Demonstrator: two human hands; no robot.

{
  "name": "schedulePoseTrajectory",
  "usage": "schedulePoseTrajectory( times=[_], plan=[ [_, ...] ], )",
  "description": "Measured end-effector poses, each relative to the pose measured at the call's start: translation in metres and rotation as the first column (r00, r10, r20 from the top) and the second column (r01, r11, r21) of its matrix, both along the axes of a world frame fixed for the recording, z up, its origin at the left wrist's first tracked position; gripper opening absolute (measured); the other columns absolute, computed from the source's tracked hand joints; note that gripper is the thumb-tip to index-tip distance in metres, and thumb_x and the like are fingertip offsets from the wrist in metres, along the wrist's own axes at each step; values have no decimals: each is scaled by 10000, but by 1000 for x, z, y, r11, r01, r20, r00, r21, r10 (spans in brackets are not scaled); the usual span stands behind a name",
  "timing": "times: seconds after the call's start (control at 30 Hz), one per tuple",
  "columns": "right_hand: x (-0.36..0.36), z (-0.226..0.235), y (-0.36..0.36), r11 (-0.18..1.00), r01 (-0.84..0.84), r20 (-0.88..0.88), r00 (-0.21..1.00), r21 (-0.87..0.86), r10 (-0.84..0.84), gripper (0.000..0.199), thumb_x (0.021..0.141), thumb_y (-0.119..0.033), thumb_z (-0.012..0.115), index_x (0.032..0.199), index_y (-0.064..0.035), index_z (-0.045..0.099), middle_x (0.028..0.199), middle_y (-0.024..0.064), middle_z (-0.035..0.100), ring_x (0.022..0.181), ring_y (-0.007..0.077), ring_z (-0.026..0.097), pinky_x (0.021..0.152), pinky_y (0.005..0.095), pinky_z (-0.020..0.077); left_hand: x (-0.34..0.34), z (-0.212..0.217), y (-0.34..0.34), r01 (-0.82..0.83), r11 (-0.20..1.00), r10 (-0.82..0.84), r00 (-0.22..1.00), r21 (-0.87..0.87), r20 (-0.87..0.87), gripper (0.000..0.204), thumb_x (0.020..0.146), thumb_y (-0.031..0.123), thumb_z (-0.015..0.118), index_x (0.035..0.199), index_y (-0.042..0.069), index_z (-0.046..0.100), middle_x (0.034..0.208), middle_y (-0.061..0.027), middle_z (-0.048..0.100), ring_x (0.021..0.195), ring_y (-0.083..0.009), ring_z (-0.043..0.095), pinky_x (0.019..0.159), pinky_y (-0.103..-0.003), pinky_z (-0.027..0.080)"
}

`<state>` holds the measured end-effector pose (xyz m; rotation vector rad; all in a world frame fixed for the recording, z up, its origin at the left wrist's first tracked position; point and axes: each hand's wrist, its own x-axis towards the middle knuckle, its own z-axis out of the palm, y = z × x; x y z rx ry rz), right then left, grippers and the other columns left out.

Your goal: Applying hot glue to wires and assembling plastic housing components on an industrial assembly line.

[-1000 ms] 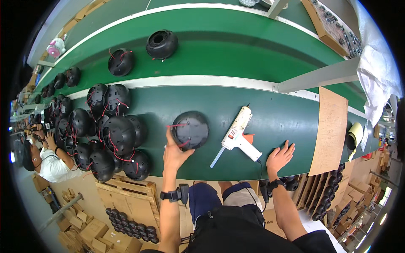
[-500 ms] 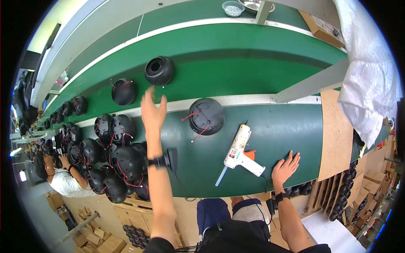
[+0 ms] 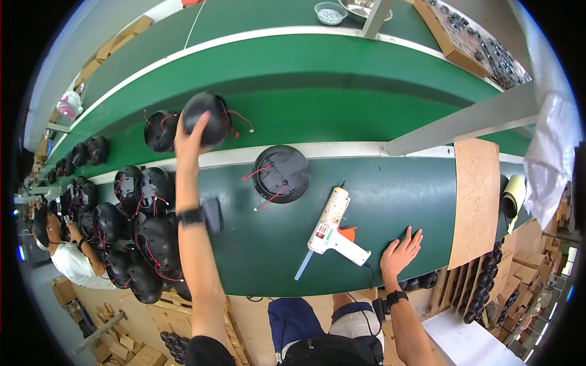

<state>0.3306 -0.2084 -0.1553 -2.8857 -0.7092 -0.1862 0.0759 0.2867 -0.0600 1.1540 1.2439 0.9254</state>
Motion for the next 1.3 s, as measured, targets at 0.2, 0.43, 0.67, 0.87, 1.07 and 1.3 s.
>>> schedulePoseTrajectory(
  times=[0.2, 0.43, 0.67, 0.87, 1.07, 1.3],
  plan=[
    [-5, -12, 2, 998, -60, -5, 998, 11, 60, 545, 926, -156, 468, 1460, -50, 437, 1580, 222, 293, 1469, 409, 246, 1188, 545, 183, -172, -29, -220, 12, 944, 219, 723, -329, 655, 689, 951, 543, 511, 1500, 143, 392, 1546, -91, 379, 1404, -325, 390, 1160, -543, 304],
    [19, 35, -22, 926, -88, -486, 830, 367, 272, 595, 842, -11, 615, 1420, -30, 474, 1497, 210, 419, 1382, 369, 407, 1124, 449, 333, -156, -69, -369, -346, 783, 535, 798, -517, 276, 782, 978, 626, 425, 1494, 42, 368, 1548, -93, 379, 1429, -262, 342, 1196, -436, 245],
    [-89, 82, 69, 869, -488, -574, 690, 78, 440, 807, 750, -1, 702, 1488, -80, 384, 1418, 214, 462, 1285, 373, 492, 1035, 430, 430, -151, -54, -394, -174, 984, 174, 946, 25, -273, 720, 1010, 507, 454, 1450, -48, 326, 1411, -190, 469, 1285, -258, 494, 1103, -379, 356],
    [-100, 49, 102, 917, -398, -442, 821, 10, 361, 763, 685, 7, 631, 1420, -91, 449, 1147, 206, 641, 1032, 397, 621, 917, 440, 493, -140, -35, -446, 224, 941, -281, 934, -253, -219, 302, 861, 9, 677, 1127, -25, 538, 878, -131, 677, 835, -226, 683, 771, -307, 519],
    [-46, 55, 55, 833, 208, -797, 476, 512, 371, 485, 871, -52, 626, 1337, -13, 498, 750, 26, 513, 536, 93, 424, 528, 255, 391, -177, -43, -399, -60, 974, 95, 984, 217, -151, 501, 869, 148, 648, 1296, -46, 470, 1288, -269, 571, 1160, -327, 595, 895, -418, 511],
    [-62, 118, -22, 694, 350, -777, 252, 629, 576, 624, 854, -292, 743, 1345, -105, 407, 870, 114, 491, 609, 151, 535, 486, 276, 469, -92, -48, -420, 49, 998, -55, 970, -31, -236, 970, 936, 451, 551, 1538, -82, 9, 1582, -331, 126, 1434, -463, 271, 1171, -510, 228]
  ],
)
